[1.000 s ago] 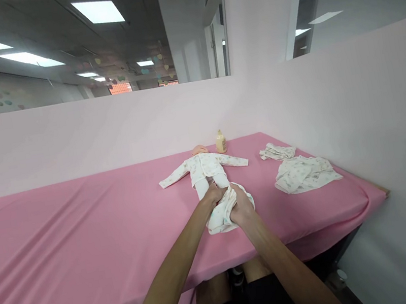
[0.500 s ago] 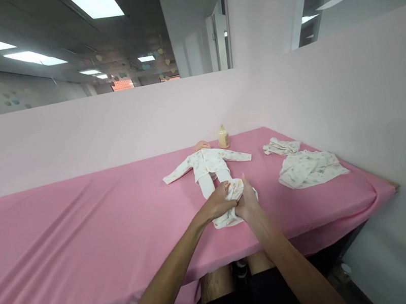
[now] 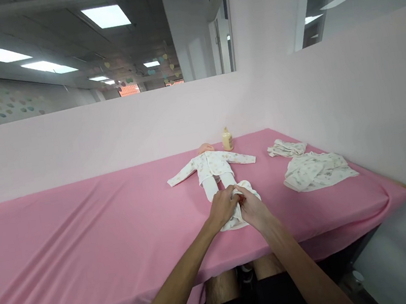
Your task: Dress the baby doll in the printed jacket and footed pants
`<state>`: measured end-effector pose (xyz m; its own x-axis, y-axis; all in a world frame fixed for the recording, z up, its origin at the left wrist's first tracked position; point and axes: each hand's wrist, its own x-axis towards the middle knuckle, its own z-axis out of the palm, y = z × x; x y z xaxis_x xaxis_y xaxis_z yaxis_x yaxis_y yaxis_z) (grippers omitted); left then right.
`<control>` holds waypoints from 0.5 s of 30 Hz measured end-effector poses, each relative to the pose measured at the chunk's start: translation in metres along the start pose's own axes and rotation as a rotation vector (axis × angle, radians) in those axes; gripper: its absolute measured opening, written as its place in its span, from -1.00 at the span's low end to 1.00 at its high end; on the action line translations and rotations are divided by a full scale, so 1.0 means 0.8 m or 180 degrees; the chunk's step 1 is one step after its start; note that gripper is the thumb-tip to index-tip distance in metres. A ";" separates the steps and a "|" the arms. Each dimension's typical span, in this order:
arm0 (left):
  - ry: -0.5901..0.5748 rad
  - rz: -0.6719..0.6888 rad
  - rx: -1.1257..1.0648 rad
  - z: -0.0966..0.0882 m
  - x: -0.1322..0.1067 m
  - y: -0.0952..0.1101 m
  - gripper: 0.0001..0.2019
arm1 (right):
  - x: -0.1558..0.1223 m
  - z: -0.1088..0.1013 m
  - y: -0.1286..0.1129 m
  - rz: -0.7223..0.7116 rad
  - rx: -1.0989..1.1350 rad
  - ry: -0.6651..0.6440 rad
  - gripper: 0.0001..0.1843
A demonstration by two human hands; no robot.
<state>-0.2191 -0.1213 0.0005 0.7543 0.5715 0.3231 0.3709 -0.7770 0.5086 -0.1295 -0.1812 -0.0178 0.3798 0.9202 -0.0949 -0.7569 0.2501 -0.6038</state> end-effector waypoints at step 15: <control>0.0190 -0.0280 -0.0109 0.003 0.008 -0.002 -0.82 | -0.005 -0.027 -0.014 0.0176 -0.0706 -0.0291 -0.78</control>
<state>-0.2133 -0.1174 -0.0003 0.6857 0.6526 0.3224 0.4147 -0.7142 0.5638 -0.1108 -0.1944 -0.0276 0.2836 0.9566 -0.0668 -0.6361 0.1355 -0.7596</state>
